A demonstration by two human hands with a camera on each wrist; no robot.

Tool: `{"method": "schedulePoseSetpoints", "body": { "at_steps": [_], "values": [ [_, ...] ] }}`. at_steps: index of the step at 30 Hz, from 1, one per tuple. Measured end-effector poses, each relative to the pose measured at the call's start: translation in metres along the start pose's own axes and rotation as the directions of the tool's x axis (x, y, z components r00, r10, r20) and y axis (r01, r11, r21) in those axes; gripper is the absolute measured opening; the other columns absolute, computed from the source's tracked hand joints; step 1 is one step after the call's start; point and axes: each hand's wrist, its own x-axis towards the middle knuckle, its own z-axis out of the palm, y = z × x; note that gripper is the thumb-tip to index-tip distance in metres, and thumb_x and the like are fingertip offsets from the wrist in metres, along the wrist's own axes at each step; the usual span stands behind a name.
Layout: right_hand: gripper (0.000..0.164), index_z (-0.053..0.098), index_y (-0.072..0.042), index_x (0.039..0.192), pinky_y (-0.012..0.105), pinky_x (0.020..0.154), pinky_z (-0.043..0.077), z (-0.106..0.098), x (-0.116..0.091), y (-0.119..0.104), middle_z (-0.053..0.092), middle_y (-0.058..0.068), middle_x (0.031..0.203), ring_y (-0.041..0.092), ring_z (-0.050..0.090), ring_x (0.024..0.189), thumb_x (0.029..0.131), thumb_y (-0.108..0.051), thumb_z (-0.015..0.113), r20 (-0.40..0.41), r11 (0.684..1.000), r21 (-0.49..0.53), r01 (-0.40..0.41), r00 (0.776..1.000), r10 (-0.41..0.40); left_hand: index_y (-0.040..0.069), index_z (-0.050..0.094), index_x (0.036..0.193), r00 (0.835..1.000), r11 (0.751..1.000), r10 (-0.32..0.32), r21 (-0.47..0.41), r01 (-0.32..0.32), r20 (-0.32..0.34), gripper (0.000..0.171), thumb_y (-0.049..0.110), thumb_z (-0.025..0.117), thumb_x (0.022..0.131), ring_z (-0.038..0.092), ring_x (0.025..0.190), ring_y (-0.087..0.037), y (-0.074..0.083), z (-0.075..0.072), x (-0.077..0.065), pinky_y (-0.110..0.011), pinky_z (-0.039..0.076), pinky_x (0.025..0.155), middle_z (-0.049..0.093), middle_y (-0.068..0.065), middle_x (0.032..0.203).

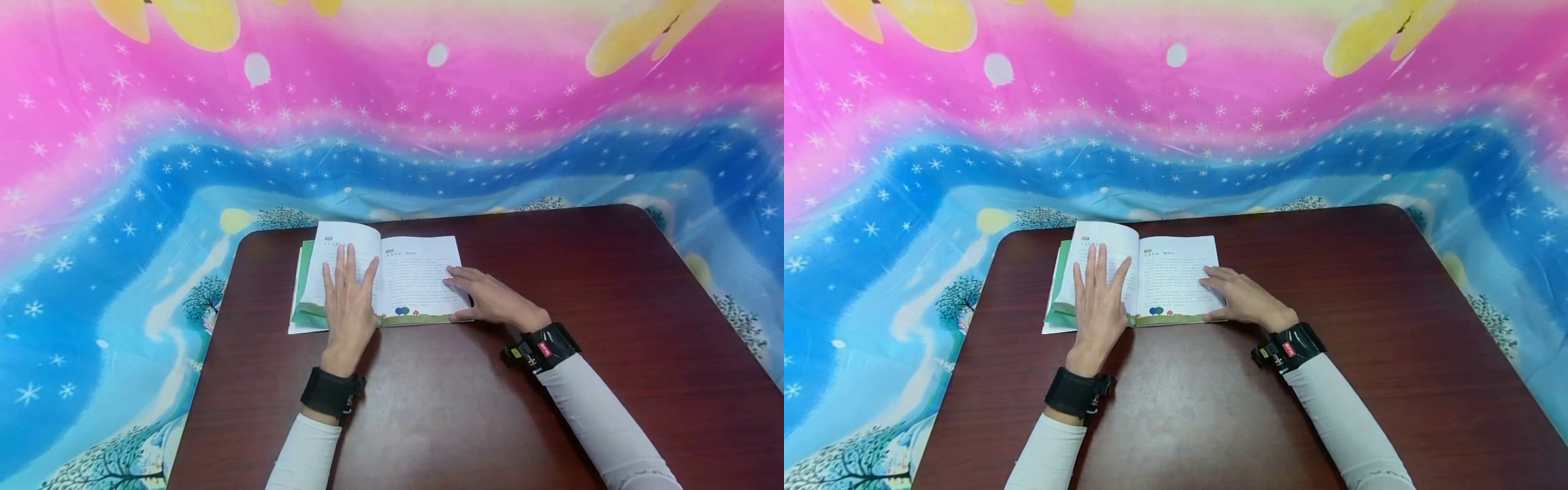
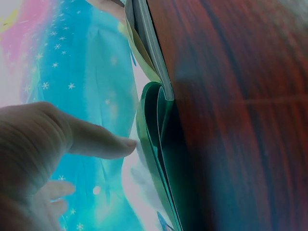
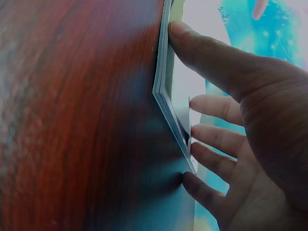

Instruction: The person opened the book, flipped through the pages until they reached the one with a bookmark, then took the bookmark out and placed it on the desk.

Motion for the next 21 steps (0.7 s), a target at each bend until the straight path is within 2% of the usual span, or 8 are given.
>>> {"method": "schedulePoseSetpoints", "body": {
  "at_steps": [4, 9, 14, 18, 21],
  "values": [
    [0.085, 0.048, -0.010, 0.147, 0.057, 0.110, 0.031, 0.000, 0.000, 0.001, 0.033, 0.009, 0.160, 0.028, 0.027, 0.145, 0.077, -0.050, 0.075, 0.001, 1.000, 0.002, 0.006, 1.000, -0.006, 0.017, 0.059, 0.138, 0.995, 1.000, 0.012, 0.016, -0.013, 0.101, 0.082, 0.005, 0.083, 0.060, 0.021, 0.147, -0.036, 0.001, 0.000, -0.003, -0.059, 0.009, 0.117, 0.032, -0.019, 0.158],
    [0.085, 0.047, -0.009, 0.147, 0.057, 0.110, 0.031, 0.000, 0.000, 0.001, 0.033, 0.010, 0.159, 0.029, 0.027, 0.145, 0.077, -0.049, 0.075, -0.005, 1.000, 0.016, 0.013, 1.000, -0.013, 0.017, 0.066, 0.131, 0.976, 1.000, 0.010, 0.015, -0.013, 0.219, 0.062, 0.003, 0.074, 0.071, 0.040, 0.140, -0.031, 0.004, 0.001, -0.006, -0.059, 0.020, 0.115, 0.046, -0.012, 0.151],
    [0.084, 0.047, -0.009, 0.148, 0.058, 0.111, 0.030, 0.000, 0.000, 0.000, 0.034, 0.010, 0.159, 0.028, 0.027, 0.145, 0.079, -0.050, 0.073, -0.009, 1.000, 0.029, 0.008, 1.000, -0.007, 0.015, 0.068, 0.128, 0.965, 0.999, 0.024, -0.029, -0.016, 0.261, 0.050, 0.006, 0.068, 0.078, 0.047, 0.135, -0.029, 0.007, 0.002, -0.008, -0.057, 0.030, 0.112, 0.054, -0.010, 0.145],
    [0.085, 0.044, -0.009, 0.149, 0.057, 0.111, 0.031, 0.001, 0.001, 0.001, 0.034, 0.010, 0.159, 0.028, 0.028, 0.145, 0.080, -0.051, 0.071, -0.017, 1.000, 0.009, 0.012, 1.000, -0.012, 0.014, 0.068, 0.127, 0.961, 0.999, 0.028, -0.049, -0.015, 0.276, 0.040, 0.023, 0.063, 0.089, 0.049, 0.133, -0.029, 0.010, 0.003, -0.009, -0.055, 0.036, 0.109, 0.057, -0.012, 0.141],
    [0.085, 0.043, -0.010, 0.150, 0.056, 0.110, 0.032, 0.003, 0.002, 0.001, 0.035, 0.010, 0.158, 0.027, 0.029, 0.144, 0.081, -0.051, 0.070, -0.029, 1.000, -0.007, 0.013, 0.999, -0.013, 0.013, 0.065, 0.131, 0.948, 0.998, 0.010, -0.063, 0.011, 0.319, 0.051, 0.044, 0.059, 0.091, 0.045, 0.136, -0.030, 0.012, 0.002, -0.010, -0.053, 0.039, 0.107, 0.053, -0.013, 0.145]
  ]
}}
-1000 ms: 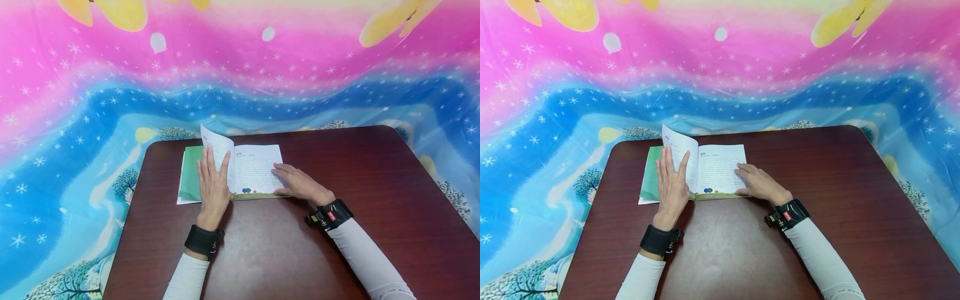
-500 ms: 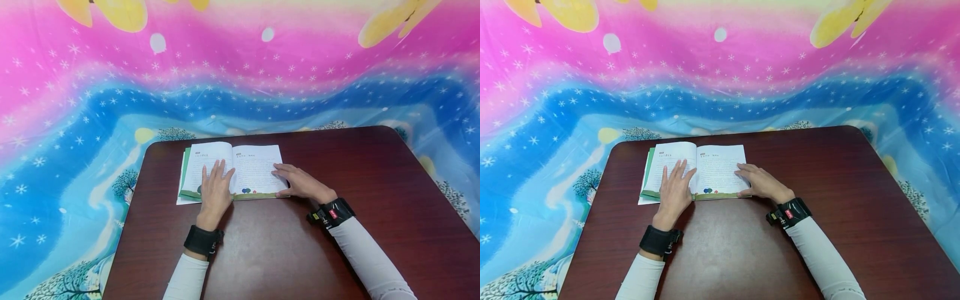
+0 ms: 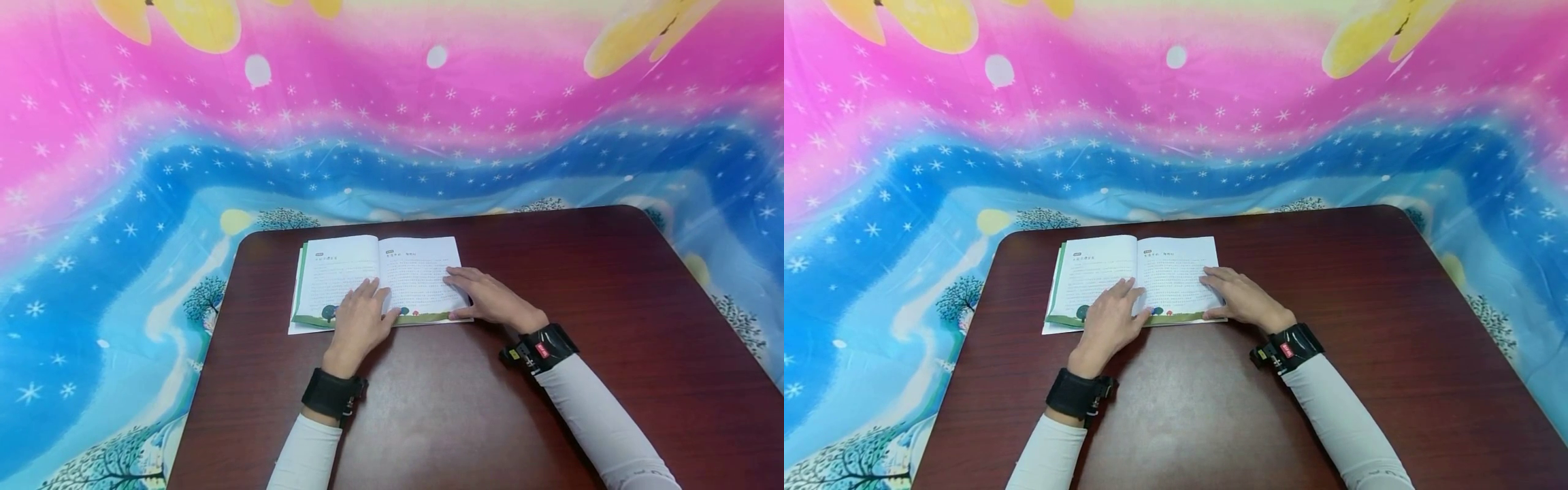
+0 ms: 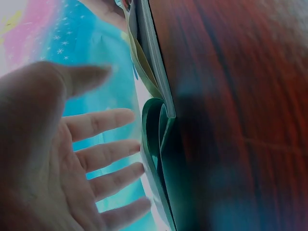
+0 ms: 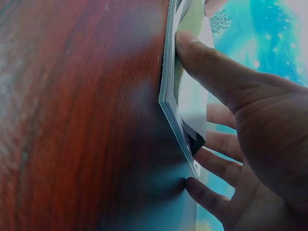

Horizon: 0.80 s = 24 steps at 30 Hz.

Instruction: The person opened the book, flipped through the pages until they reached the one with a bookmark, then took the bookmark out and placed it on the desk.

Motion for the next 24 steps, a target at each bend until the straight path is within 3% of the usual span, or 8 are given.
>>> {"method": "schedulePoseSetpoints", "body": {
  "at_steps": [4, 9, 17, 24],
  "values": [
    [0.083, 0.043, -0.009, 0.150, 0.056, 0.110, 0.033, 0.0016, 0.0007, -0.0001, 0.037, 0.010, 0.157, 0.027, 0.030, 0.143, 0.083, -0.051, 0.069, -0.016, 1.000, -0.017, 0.004, 1.000, -0.004, 0.013, 0.060, 0.137, 0.997, 0.999, -0.024, -0.020, 0.026, 0.075, 0.071, 0.062, 0.057, 0.086, 0.039, 0.140, -0.031, 0.0030, -0.0002, -0.0020, -0.053, 0.044, 0.102, 0.046, -0.013, 0.151],
    [0.079, 0.042, -0.008, 0.150, 0.056, 0.109, 0.033, 0.0018, 0.0005, -0.0015, 0.039, 0.011, 0.156, 0.027, 0.032, 0.142, 0.087, -0.050, 0.065, -0.035, 0.999, -0.034, 0.010, 0.999, -0.011, 0.014, 0.056, 0.141, 0.993, 1.000, -0.008, -0.010, 0.009, 0.117, 0.084, 0.068, 0.062, 0.078, 0.035, 0.142, -0.033, 0.0052, 0.0010, -0.0038, -0.054, 0.043, 0.103, 0.041, -0.013, 0.155],
    [0.074, 0.043, -0.007, 0.150, 0.054, 0.108, 0.036, 0.0021, 0.0024, -0.0046, 0.044, 0.014, 0.151, 0.029, 0.038, 0.138, 0.090, -0.047, 0.062, -0.077, 0.999, -0.054, -0.002, 0.997, -0.002, 0.013, 0.053, 0.143, 0.992, 1.000, -0.013, 0.014, 0.011, 0.125, 0.083, 0.062, 0.068, 0.078, 0.034, 0.143, -0.034, 0.0068, 0.0044, -0.0032, -0.053, 0.041, 0.105, 0.039, -0.013, 0.156],
    [0.077, 0.036, -0.009, 0.154, 0.053, 0.105, 0.040, 0.0028, 0.0029, -0.0078, 0.047, 0.018, 0.147, 0.031, 0.043, 0.135, 0.091, -0.049, 0.059, -0.109, 0.998, -0.022, -0.065, 0.992, 0.062, 0.014, 0.053, 0.143, 0.991, 0.999, -0.013, 0.031, 0.009, 0.134, 0.081, 0.062, 0.066, 0.079, 0.033, 0.142, -0.035, 0.0077, 0.0061, -0.0041, -0.052, 0.039, 0.107, 0.038, -0.014, 0.156]
  ]
}}
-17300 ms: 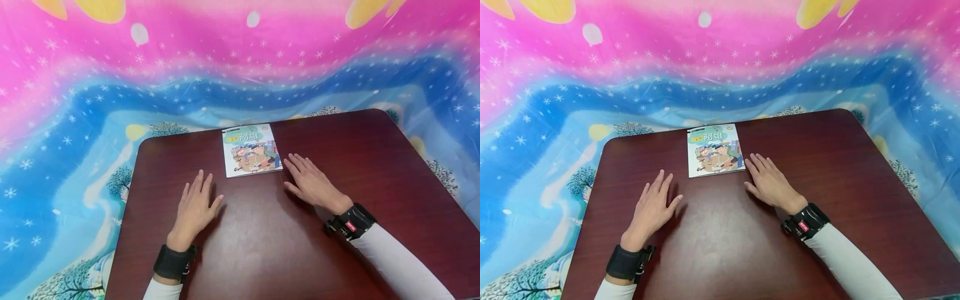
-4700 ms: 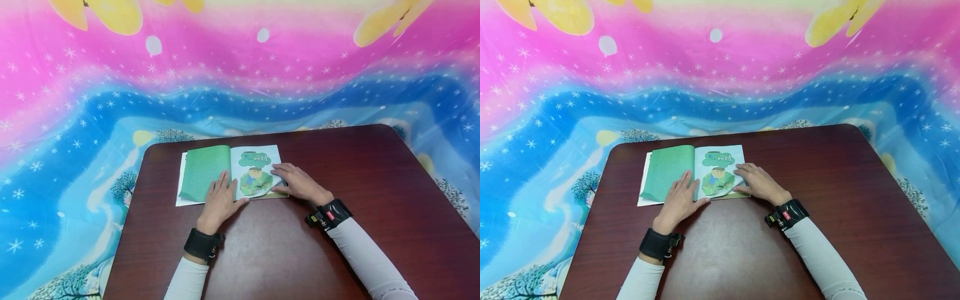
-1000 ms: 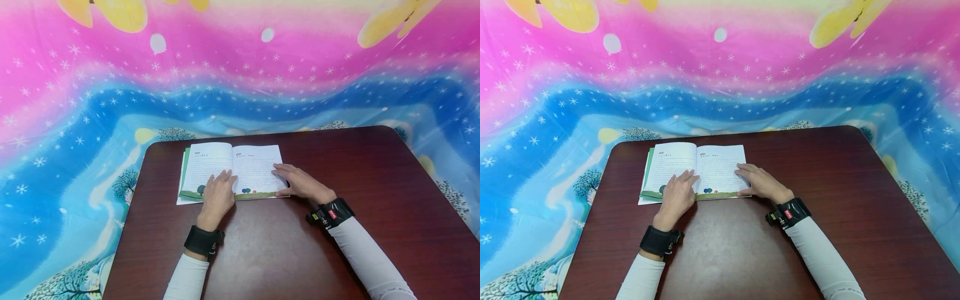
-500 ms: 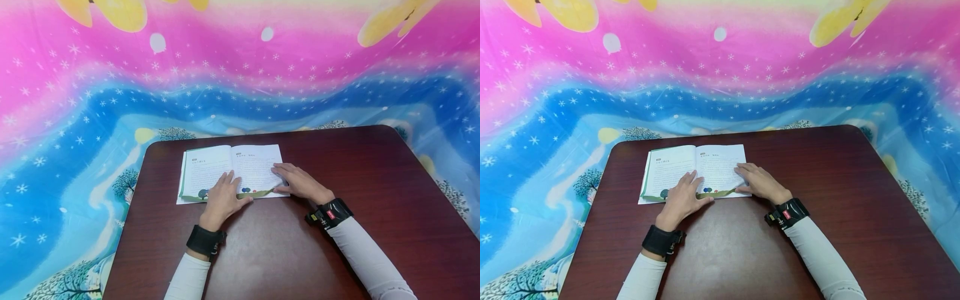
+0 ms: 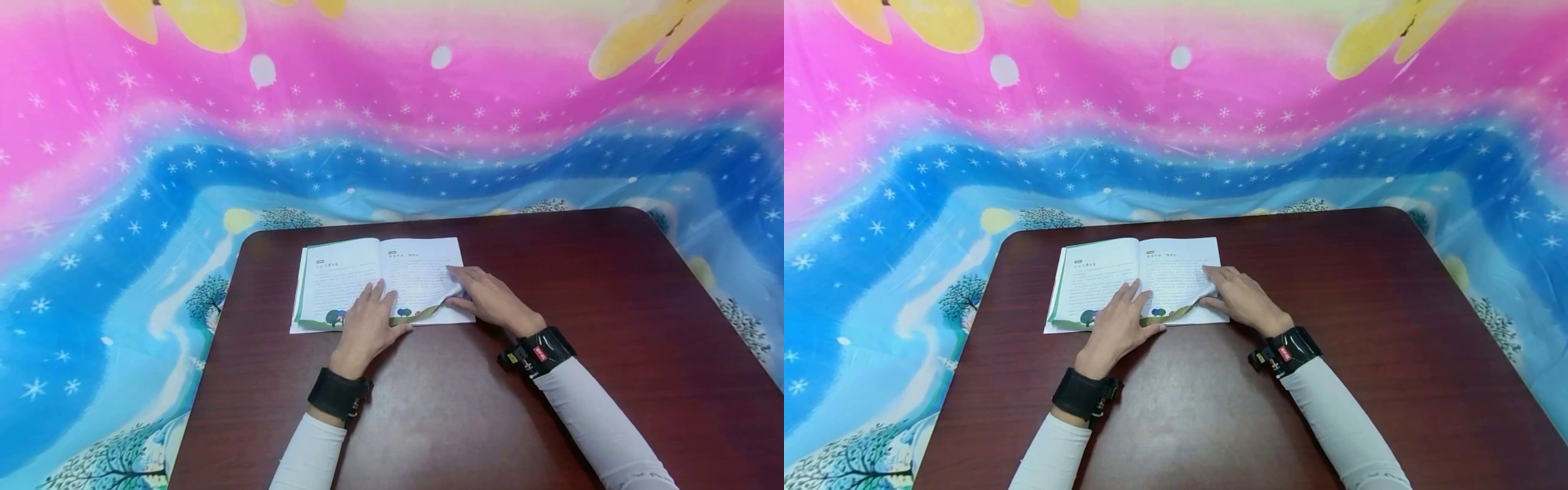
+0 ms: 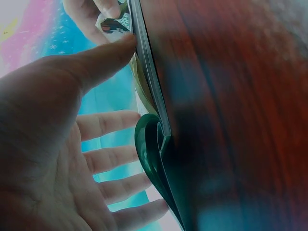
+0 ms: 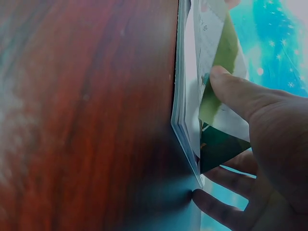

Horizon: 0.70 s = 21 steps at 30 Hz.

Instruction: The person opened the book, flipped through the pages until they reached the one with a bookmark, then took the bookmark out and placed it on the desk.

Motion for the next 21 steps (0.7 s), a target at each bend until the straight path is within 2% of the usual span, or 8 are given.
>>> {"method": "schedulePoseSetpoints", "body": {
  "at_steps": [8, 13, 17, 21],
  "values": [
    [0.082, 0.023, -0.012, 0.158, 0.053, 0.103, 0.043, -0.0008, -0.0015, 0.0016, 0.041, 0.020, 0.151, 0.032, 0.040, 0.137, 0.093, -0.048, 0.058, -0.053, 0.998, 0.051, -0.033, 0.998, 0.036, 0.013, 0.056, 0.139, 1.000, 1.000, -0.005, -0.013, 0.005, -0.020, 0.058, 0.048, 0.055, 0.093, 0.033, 0.142, -0.038, 0.0041, 0.0007, 0.0015, -0.055, 0.037, 0.107, 0.040, -0.014, 0.155],
    [0.091, 0.008, -0.014, 0.160, 0.053, 0.108, 0.038, -0.0021, -0.0012, 0.0034, 0.029, 0.020, 0.158, 0.032, 0.032, 0.143, 0.093, -0.050, 0.056, -0.051, 0.994, 0.077, -0.080, 0.995, 0.084, 0.012, 0.054, 0.142, 1.000, 0.999, -0.016, -0.030, 0.016, 0.004, 0.055, 0.038, 0.057, 0.094, 0.028, 0.143, -0.042, 0.0080, 0.0035, 0.0028, -0.060, 0.033, 0.108, 0.037, -0.015, 0.156],
    [0.096, -0.001, -0.010, 0.160, 0.052, 0.108, 0.037, -0.0039, -0.0021, 0.0062, 0.022, 0.020, 0.162, 0.032, 0.029, 0.144, 0.093, -0.045, 0.059, -0.053, 0.992, 0.061, -0.109, 0.992, 0.113, 0.010, 0.053, 0.141, 1.000, 0.999, -0.016, -0.042, 0.015, -0.014, 0.052, 0.028, 0.058, 0.093, 0.031, 0.141, -0.043, 0.0085, 0.0043, 0.0031, -0.061, 0.035, 0.107, 0.040, -0.016, 0.154],
    [0.095, 0.002, -0.009, 0.160, 0.054, 0.108, 0.037, -0.0061, -0.0028, 0.0073, 0.024, 0.021, 0.161, 0.034, 0.031, 0.143, 0.093, -0.044, 0.060, -0.040, 0.992, 0.047, -0.117, 0.992, 0.119, 0.007, 0.052, 0.141, 0.999, 0.997, -0.014, -0.082, 0.010, -0.046, 0.051, 0.023, 0.057, 0.093, 0.036, 0.138, -0.044, 0.0074, 0.0024, 0.0031, -0.062, 0.037, 0.104, 0.044, -0.017, 0.151]
  ]
}}
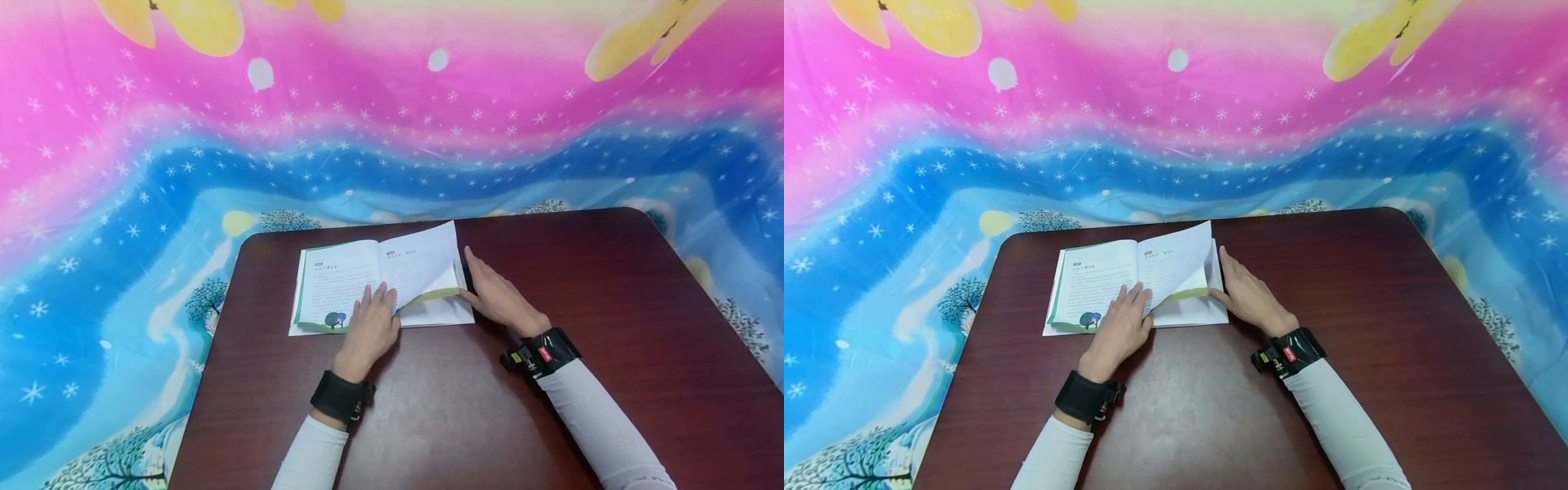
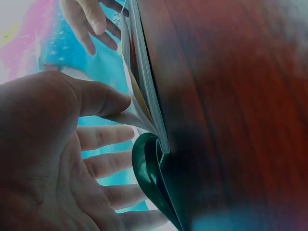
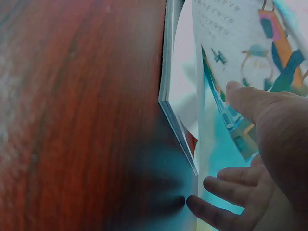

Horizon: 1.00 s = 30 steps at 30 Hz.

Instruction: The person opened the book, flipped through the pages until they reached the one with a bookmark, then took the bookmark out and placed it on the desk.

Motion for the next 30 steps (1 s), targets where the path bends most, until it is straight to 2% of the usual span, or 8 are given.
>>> {"method": "schedulePoseSetpoints", "body": {
  "at_steps": [3, 8, 12, 15, 20, 24, 27, 30],
  "values": [
    [0.093, 0.010, -0.011, 0.160, 0.053, 0.110, 0.035, 0.000, 0.001, -0.002, 0.026, 0.017, 0.161, 0.031, 0.030, 0.144, 0.091, -0.049, 0.060, 0.031, 1.000, 0.022, 0.015, 0.999, -0.016, 0.006, 0.048, 0.144, 0.999, 0.999, -0.010, -0.034, 0.009, -0.034, 0.051, 0.022, 0.053, 0.096, 0.040, 0.136, -0.043, -0.002, -0.002, 0.000, -0.060, 0.039, 0.102, 0.046, -0.018, 0.149],
    [0.091, 0.019, -0.008, 0.158, 0.049, 0.113, 0.032, 0.000, 0.001, -0.004, 0.028, 0.015, 0.160, 0.029, 0.030, 0.144, 0.089, -0.048, 0.063, 0.073, 0.994, 0.023, 0.105, 0.992, -0.106, 0.001, 0.044, 0.146, 0.992, 0.997, -0.015, -0.082, 0.005, -0.124, 0.051, 0.020, 0.048, 0.099, 0.055, 0.124, -0.038, -0.004, -0.003, 0.001, -0.053, 0.048, 0.096, 0.056, -0.021, 0.138],
    [0.090, 0.022, -0.005, 0.157, 0.048, 0.113, 0.031, 0.002, 0.001, -0.004, 0.029, 0.015, 0.160, 0.030, 0.030, 0.144, 0.089, -0.047, 0.064, 0.081, 0.990, 0.006, 0.138, 0.987, -0.138, 0.002, 0.039, 0.149, 0.990, 0.991, -0.045, -0.127, 0.028, -0.137, 0.056, 0.019, 0.051, 0.097, 0.065, 0.107, -0.033, -0.007, -0.006, 0.002, -0.044, 0.056, 0.085, 0.061, -0.021, 0.126],
    [0.090, 0.023, -0.005, 0.157, 0.049, 0.113, 0.031, 0.003, 0.000, -0.004, 0.029, 0.016, 0.160, 0.030, 0.030, 0.144, 0.088, -0.046, 0.065, 0.087, 0.990, 0.004, 0.144, 0.986, -0.143, 0.003, 0.035, 0.151, 0.987, 0.988, -0.076, -0.148, 0.055, -0.138, 0.061, 0.017, 0.056, 0.095, 0.066, 0.104, -0.032, -0.010, -0.008, 0.003, -0.042, 0.056, 0.084, 0.061, -0.021, 0.123],
    [0.093, 0.024, -0.004, 0.156, 0.048, 0.113, 0.031, 0.005, 0.000, -0.004, 0.030, 0.016, 0.159, 0.030, 0.029, 0.144, 0.086, -0.047, 0.068, 0.109, 0.990, -0.007, 0.142, 0.984, -0.140, 0.000, 0.030, 0.152, 0.973, 0.981, -0.100, -0.187, 0.061, -0.207, 0.071, 0.008, 0.062, 0.089, 0.059, 0.115, -0.036, -0.018, -0.010, 0.004, -0.045, 0.051, 0.094, 0.054, -0.025, 0.133],
    [0.094, 0.025, -0.006, 0.157, 0.050, 0.113, 0.031, 0.006, -0.001, -0.003, 0.030, 0.016, 0.159, 0.030, 0.028, 0.145, 0.085, -0.049, 0.068, 0.128, 0.990, -0.022, 0.141, 0.982, -0.137, -0.001, 0.021, 0.155, 0.954, 0.971, -0.121, -0.233, 0.056, -0.274, 0.082, 0.004, 0.066, 0.086, 0.043, 0.134, -0.040, -0.024, -0.012, 0.005, -0.048, 0.041, 0.106, 0.040, -0.029, 0.148],
    [0.093, 0.026, -0.006, 0.157, 0.052, 0.112, 0.032, 0.006, -0.002, -0.004, 0.030, 0.016, 0.160, 0.031, 0.028, 0.145, 0.085, -0.049, 0.068, 0.135, 0.990, -0.026, 0.139, 0.982, -0.134, 0.004, 0.010, 0.158, 0.933, 0.968, -0.148, -0.243, 0.068, -0.329, 0.098, 0.005, 0.071, 0.082, 0.026, 0.144, -0.041, -0.026, -0.013, 0.006, -0.053, 0.035, 0.109, 0.025, -0.028, 0.157],
    [0.093, 0.027, -0.006, 0.156, 0.054, 0.111, 0.031, 0.005, -0.003, -0.004, 0.030, 0.016, 0.160, 0.031, 0.028, 0.145, 0.085, -0.048, 0.068, 0.138, 0.990, -0.029, 0.141, 0.981, -0.135, 0.011, 0.002, 0.160, 0.905, 0.968, -0.179, -0.232, 0.093, -0.386, 0.111, 0.006, 0.076, 0.077, 0.014, 0.147, -0.042, -0.028, -0.014, 0.007, -0.065, 0.031, 0.106, 0.010, -0.025, 0.163]
  ]
}}
